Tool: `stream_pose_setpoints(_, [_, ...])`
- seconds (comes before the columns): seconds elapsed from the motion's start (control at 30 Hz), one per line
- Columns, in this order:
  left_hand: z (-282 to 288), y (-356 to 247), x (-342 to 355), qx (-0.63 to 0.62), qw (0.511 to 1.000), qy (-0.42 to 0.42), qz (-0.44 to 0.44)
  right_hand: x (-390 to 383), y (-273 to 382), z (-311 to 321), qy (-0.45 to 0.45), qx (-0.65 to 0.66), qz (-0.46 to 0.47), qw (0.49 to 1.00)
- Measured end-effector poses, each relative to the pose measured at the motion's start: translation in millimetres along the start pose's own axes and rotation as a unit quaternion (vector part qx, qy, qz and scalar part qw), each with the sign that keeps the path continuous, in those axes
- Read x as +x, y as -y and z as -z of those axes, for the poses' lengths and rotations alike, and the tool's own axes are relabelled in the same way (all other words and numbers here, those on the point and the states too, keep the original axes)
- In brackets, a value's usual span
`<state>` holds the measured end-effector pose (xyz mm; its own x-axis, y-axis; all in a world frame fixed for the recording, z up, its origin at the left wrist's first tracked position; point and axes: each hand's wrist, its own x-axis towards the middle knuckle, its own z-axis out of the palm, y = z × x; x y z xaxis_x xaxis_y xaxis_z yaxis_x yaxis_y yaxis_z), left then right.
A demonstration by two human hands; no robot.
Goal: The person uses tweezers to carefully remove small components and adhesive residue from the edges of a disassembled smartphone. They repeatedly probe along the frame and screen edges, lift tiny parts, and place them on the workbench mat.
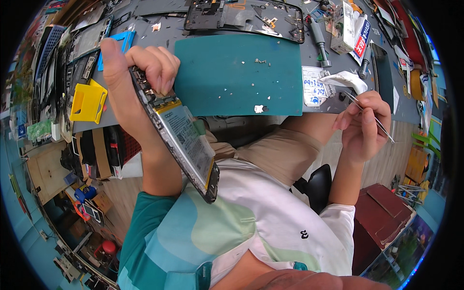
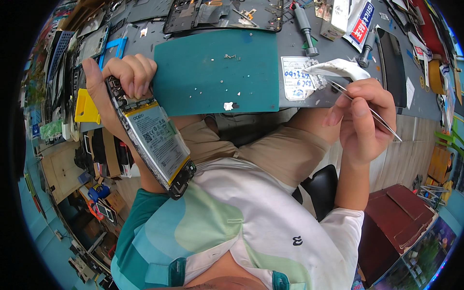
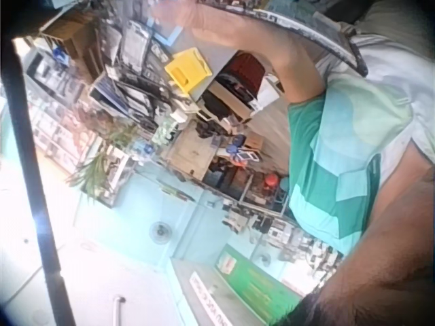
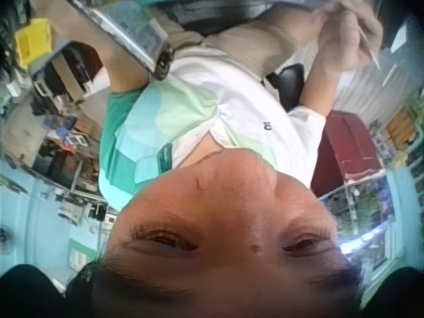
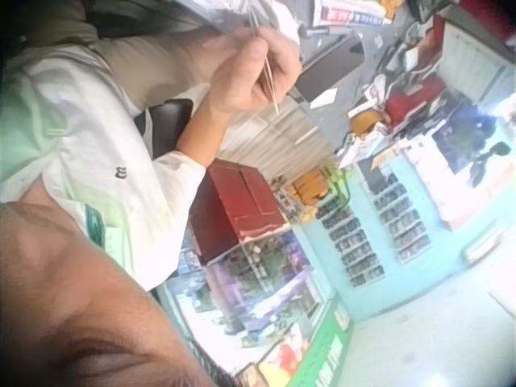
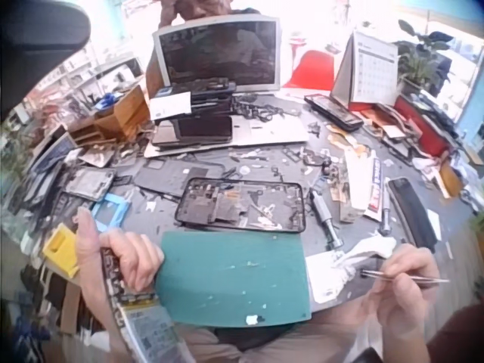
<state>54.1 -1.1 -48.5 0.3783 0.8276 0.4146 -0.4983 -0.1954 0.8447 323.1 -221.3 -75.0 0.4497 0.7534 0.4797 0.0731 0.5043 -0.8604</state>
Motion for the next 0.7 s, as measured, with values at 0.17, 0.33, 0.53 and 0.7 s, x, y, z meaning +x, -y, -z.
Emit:
stream_pose_setpoints(0.17, [2.5, 1.7, 0.0, 0.006, 1.000, -0.004, -0.002, 0.0, -0.2, -0.3, 0.003, -0.010, 0.003, 1.000])
stream_pose_setpoints(0.33, [3.3, -0.2, -1.4, 0.013, 1.000, -0.009, -0.004, 0.1, 0.1, 0.8, 0.004, -0.017, 0.002, 1.000])
stream_pose_setpoints(0.53, [5.1, 1.7, -2.3, 0.037, 0.999, 0.004, -0.005, -1.5, 0.6, 2.6, -0.002, -0.019, -0.002, 1.000])
stream_pose_setpoints(0.7, [0.7, 0.7, -1.6, -0.002, 1.000, 0.019, -0.005, -1.5, 0.7, 1.8, -0.001, -0.013, 0.002, 1.000])
